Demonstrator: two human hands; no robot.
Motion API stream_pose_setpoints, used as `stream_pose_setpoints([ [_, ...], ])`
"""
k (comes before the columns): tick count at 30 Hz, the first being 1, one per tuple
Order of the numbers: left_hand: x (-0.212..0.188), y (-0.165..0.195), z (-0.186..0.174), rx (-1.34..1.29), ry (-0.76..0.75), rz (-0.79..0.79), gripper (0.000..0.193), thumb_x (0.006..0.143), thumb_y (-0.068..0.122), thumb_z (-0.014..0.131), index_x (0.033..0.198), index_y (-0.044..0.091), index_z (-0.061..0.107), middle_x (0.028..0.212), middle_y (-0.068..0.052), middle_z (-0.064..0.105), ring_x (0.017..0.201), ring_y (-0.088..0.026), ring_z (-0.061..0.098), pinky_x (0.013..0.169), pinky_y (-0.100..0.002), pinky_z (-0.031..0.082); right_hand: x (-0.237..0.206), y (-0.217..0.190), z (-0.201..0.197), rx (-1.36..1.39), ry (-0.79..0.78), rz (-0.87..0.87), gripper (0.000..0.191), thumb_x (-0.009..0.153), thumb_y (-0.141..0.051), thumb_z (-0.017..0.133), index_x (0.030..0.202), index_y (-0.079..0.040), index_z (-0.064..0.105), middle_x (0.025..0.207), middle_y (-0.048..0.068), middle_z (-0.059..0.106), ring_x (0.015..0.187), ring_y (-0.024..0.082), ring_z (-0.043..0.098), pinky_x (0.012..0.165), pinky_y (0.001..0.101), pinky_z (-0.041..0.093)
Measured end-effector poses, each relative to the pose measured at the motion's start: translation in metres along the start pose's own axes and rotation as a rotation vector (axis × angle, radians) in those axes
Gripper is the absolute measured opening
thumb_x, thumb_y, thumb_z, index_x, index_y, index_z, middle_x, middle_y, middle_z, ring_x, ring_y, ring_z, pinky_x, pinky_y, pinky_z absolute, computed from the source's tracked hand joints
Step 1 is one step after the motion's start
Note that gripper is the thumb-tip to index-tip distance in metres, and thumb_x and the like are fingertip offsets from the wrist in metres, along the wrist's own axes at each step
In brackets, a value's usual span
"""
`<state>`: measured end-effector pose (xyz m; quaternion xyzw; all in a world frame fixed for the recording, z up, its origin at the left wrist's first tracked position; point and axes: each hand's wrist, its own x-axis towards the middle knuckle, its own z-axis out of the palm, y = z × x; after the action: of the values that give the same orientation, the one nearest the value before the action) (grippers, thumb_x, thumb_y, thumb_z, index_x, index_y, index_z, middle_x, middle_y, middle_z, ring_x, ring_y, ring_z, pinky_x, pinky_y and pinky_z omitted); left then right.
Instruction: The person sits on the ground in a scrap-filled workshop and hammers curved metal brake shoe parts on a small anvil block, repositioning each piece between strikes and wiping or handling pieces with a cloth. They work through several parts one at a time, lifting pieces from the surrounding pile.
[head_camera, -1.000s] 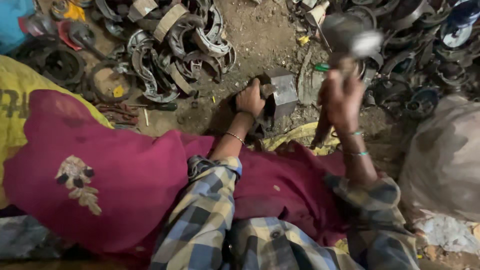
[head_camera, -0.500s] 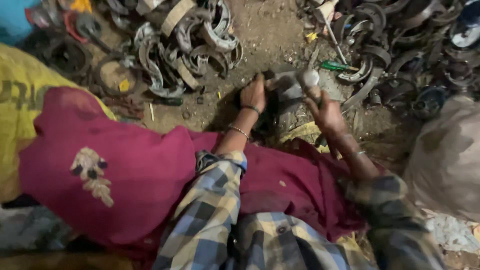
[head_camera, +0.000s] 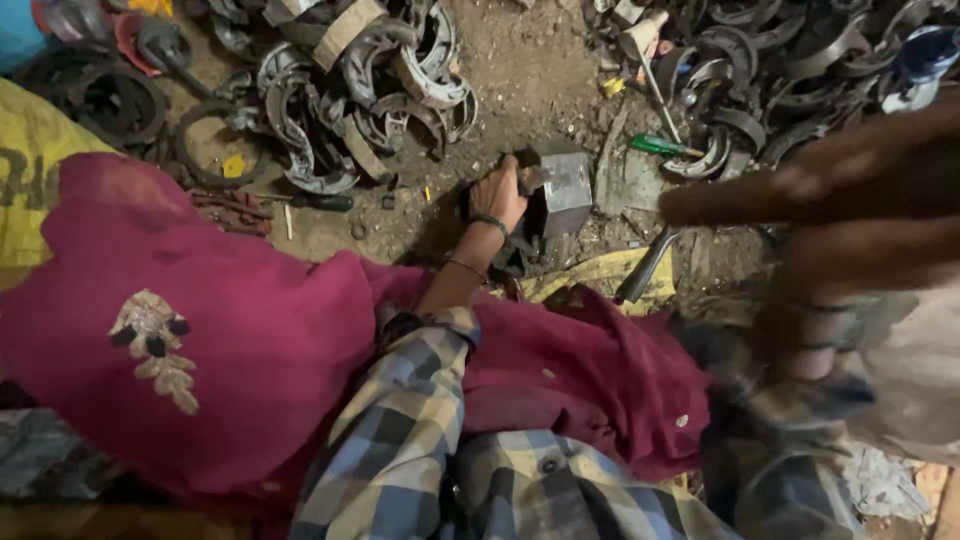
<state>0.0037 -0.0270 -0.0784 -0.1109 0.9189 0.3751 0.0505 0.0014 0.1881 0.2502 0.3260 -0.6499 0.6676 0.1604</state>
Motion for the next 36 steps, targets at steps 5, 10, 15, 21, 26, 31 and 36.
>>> stream_pose_setpoints([
  [5,0.003,-0.01,-0.002,-0.035,-0.019,0.018,0.052,0.079,0.017,0.075,0.124,0.009,0.051,0.099,-0.024,0.072,0.094,-0.047,0.068,0.079,-0.059,0.053,-0.082,0.079,0.059,-0.954,-0.517,0.852,0.042,0.109,-0.037,0.065,0.116,0.004,0.06,0.08,0.02,0.068,0.075,0.033,0.066,0.068,0.0466,0.052],
  [10,-0.002,-0.008,-0.001,-0.017,0.123,0.078,0.053,0.076,0.017,0.077,0.122,0.011,0.053,0.096,-0.027,0.07,0.089,-0.049,0.067,0.074,-0.061,0.053,-0.139,0.118,0.002,-0.792,-0.147,0.904,0.033,0.107,-0.032,0.06,0.096,0.0,0.06,0.073,0.015,0.065,0.063,0.024,0.062,0.056,0.0419,0.049],
  [15,-0.01,-0.005,0.0,0.016,-0.044,0.011,0.047,0.079,0.018,0.077,0.118,0.009,0.053,0.097,-0.021,0.073,0.094,-0.044,0.07,0.078,-0.058,0.055,-0.075,0.052,-0.044,-0.337,0.146,0.427,0.031,0.116,-0.028,0.055,0.097,-0.003,0.058,0.081,0.004,0.057,0.069,0.011,0.052,0.059,0.0319,0.044],
  [21,-0.009,-0.001,-0.009,0.049,-0.017,0.004,0.047,0.077,0.018,0.079,0.115,0.01,0.052,0.096,-0.02,0.073,0.092,-0.044,0.07,0.078,-0.057,0.055,0.024,-0.022,-0.004,-0.041,-0.027,0.024,0.028,0.111,-0.031,0.058,0.107,-0.003,0.059,0.082,0.008,0.062,0.066,0.015,0.057,0.057,0.0329,0.048],
  [26,-0.008,-0.008,-0.007,0.026,-0.04,0.0,0.048,0.077,0.017,0.078,0.117,0.011,0.051,0.097,-0.02,0.073,0.095,-0.044,0.07,0.079,-0.056,0.055,-0.054,0.045,0.058,-0.648,-0.295,0.633,0.032,0.106,-0.033,0.06,0.116,-0.002,0.059,0.084,0.012,0.067,0.064,0.019,0.061,0.055,0.0338,0.051],
  [31,-0.012,-0.016,-0.001,-0.038,0.402,0.227,0.043,0.085,0.014,0.072,0.123,0.009,0.052,0.102,-0.022,0.073,0.094,-0.044,0.07,0.08,-0.057,0.055,-0.135,0.119,0.05,-1.054,-0.423,0.752,0.044,0.1,-0.035,0.071,0.121,0.002,0.058,0.069,0.015,0.067,0.057,0.02,0.061,0.054,0.037,0.049],
  [36,-0.02,-0.01,-0.003,0.02,-0.03,0.017,0.042,0.084,0.014,0.069,0.122,0.009,0.052,0.095,-0.021,0.073,0.091,-0.044,0.07,0.078,-0.059,0.055,-0.092,0.068,-0.002,-0.432,0.137,0.702,0.021,0.105,-0.024,0.061,0.091,-0.009,0.053,0.068,0.0,0.056,0.055,0.012,0.056,0.048,0.0314,0.049],
])
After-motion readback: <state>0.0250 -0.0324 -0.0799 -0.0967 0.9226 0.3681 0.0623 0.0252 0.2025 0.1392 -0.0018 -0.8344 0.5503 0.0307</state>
